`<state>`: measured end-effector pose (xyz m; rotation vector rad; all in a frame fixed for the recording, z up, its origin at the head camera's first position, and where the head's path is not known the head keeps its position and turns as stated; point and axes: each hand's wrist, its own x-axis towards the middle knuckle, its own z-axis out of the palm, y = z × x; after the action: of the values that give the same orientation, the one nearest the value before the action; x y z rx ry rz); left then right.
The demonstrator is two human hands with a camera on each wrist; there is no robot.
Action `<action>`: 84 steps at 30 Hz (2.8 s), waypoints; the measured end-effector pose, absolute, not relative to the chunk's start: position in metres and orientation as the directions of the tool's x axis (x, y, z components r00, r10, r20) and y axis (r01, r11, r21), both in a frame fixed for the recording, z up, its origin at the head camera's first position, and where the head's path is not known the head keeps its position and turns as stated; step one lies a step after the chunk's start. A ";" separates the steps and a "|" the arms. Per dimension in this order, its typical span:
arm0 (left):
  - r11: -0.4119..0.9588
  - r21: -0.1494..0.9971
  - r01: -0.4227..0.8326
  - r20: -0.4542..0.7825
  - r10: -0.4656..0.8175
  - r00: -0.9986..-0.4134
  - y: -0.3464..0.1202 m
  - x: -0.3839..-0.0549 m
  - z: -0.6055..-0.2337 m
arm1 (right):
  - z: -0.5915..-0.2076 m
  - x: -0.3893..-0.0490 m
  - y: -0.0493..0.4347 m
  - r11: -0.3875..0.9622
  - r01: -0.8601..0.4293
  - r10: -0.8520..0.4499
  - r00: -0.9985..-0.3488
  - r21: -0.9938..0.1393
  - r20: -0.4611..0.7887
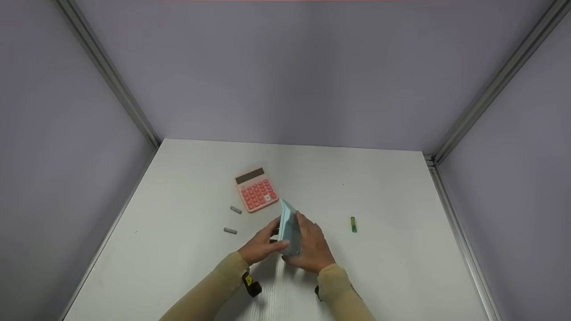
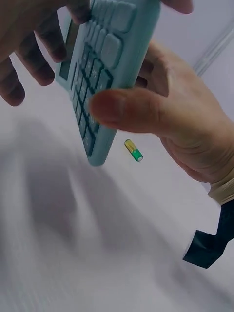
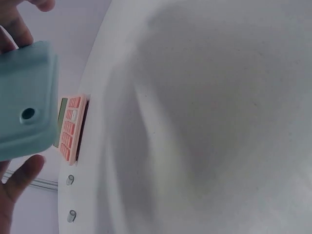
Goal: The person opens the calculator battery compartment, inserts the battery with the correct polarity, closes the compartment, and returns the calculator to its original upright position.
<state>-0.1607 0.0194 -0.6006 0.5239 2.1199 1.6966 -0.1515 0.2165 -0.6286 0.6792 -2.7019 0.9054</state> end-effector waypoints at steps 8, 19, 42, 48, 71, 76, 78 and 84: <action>0.246 0.961 0.128 -0.002 0.468 -0.884 0.021 -0.162 -0.590 | -0.624 -0.152 0.217 0.723 -0.549 -0.401 -0.828 -0.420 0.393; 0.298 0.949 0.104 -0.016 0.374 -0.927 0.022 -0.158 -0.582 | -0.618 -0.152 0.214 0.773 -0.582 -0.456 -0.786 -0.251 0.418; 0.243 0.963 0.116 0.023 0.355 -0.935 0.019 -0.157 -0.585 | -0.625 -0.151 0.218 0.731 -0.609 -0.465 -0.775 -0.308 0.428; 0.178 0.981 0.075 0.011 0.334 -0.943 0.016 -0.157 -0.587 | -0.623 -0.152 0.229 0.769 -0.515 -0.394 -0.849 -0.380 0.353; -0.127 0.991 -0.051 -0.004 0.351 -0.936 0.008 -0.154 -0.593 | -0.620 -0.146 0.246 0.686 -0.235 -0.249 -0.965 -0.689 0.082; -0.117 0.990 -0.072 -0.029 0.336 -0.941 0.008 -0.154 -0.594 | -0.624 -0.145 0.244 0.672 -0.243 -0.251 -0.963 -0.700 0.094; -0.113 0.990 -0.083 -0.042 0.329 -0.943 0.008 -0.154 -0.595 | -0.626 -0.144 0.244 0.667 -0.250 -0.253 -0.962 -0.702 0.103; -0.108 0.990 -0.088 -0.048 0.329 -0.943 0.009 -0.154 -0.596 | -0.629 -0.145 0.245 0.680 -0.254 -0.256 -0.961 -0.688 0.102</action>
<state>-0.1539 0.0089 -0.5957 0.2670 1.8851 2.1320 -0.1446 0.2447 -0.6285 0.4377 -2.8819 1.1793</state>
